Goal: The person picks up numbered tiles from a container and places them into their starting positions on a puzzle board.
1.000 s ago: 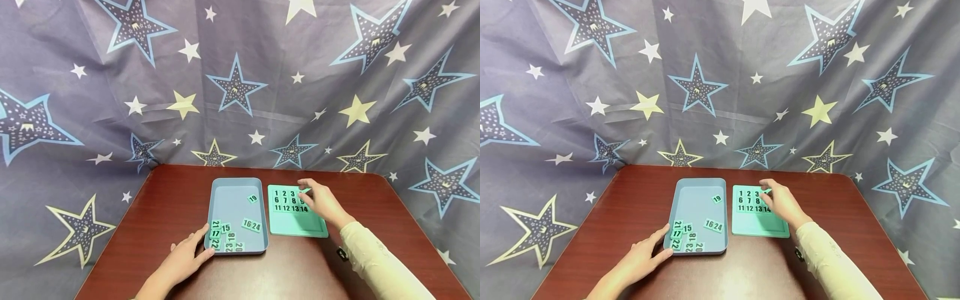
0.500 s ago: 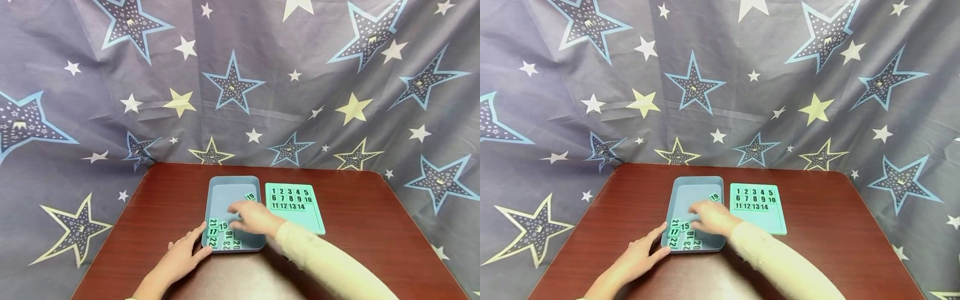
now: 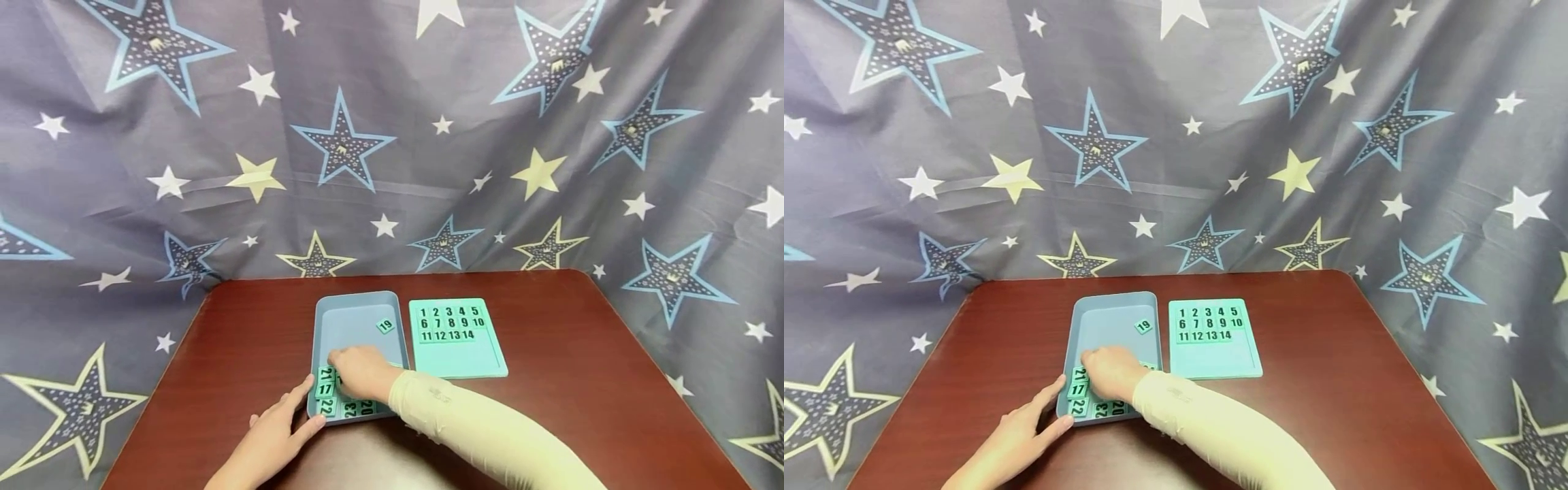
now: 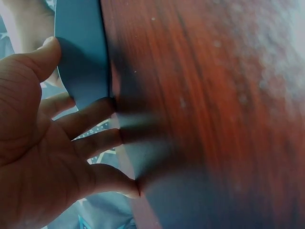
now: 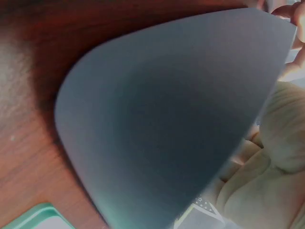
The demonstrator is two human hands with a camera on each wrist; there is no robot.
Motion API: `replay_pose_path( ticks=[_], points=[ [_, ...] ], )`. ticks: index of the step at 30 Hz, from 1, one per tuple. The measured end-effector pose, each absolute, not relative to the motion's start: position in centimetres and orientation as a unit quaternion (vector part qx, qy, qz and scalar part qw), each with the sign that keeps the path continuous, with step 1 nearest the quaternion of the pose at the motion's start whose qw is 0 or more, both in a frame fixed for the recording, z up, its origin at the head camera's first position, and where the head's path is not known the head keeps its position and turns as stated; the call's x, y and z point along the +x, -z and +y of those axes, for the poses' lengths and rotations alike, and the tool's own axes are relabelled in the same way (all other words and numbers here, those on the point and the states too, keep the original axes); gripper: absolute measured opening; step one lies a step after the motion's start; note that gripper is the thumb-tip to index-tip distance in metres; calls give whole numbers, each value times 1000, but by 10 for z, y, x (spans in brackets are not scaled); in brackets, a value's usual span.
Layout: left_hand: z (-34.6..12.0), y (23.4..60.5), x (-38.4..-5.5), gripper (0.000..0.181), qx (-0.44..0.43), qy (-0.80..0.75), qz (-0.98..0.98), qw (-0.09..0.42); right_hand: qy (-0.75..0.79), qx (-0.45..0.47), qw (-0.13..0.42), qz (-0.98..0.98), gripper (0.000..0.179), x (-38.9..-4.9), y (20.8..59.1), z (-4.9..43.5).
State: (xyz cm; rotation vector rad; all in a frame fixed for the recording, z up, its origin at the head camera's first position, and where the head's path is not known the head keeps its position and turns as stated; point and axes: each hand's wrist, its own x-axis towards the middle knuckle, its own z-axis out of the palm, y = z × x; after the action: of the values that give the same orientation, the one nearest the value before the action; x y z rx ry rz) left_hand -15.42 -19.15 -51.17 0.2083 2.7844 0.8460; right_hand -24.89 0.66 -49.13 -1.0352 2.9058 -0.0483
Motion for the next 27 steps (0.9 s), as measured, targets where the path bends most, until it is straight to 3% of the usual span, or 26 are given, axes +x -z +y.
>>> replay_pose_path(
  ticks=[5, 9, 13, 18, 22, 27],
  points=[
    [-191, 511, -153, 79, 70, -290, 949, 102, 62, -354, 31, 933, 46, -247, 485, 21],
    [-191, 510, -151, 79, 65, -294, 949, 94, 135, -347, -2, 928, 55, -253, 467, 56],
    [-191, 508, -150, 80, 60, -297, 948, 98, 186, -302, -61, 933, 55, -265, 454, 136],
    [-192, 505, -150, 80, 57, -287, 951, 99, 156, -230, -130, 952, 59, -279, 469, 246],
    [-192, 503, -151, 79, 56, -285, 951, 100, 142, -243, -118, 952, 60, -281, 487, 287],
    [-188, 506, -151, 80, 58, -290, 949, 105, 131, -263, -92, 951, 63, -280, 501, 295]
  ],
)
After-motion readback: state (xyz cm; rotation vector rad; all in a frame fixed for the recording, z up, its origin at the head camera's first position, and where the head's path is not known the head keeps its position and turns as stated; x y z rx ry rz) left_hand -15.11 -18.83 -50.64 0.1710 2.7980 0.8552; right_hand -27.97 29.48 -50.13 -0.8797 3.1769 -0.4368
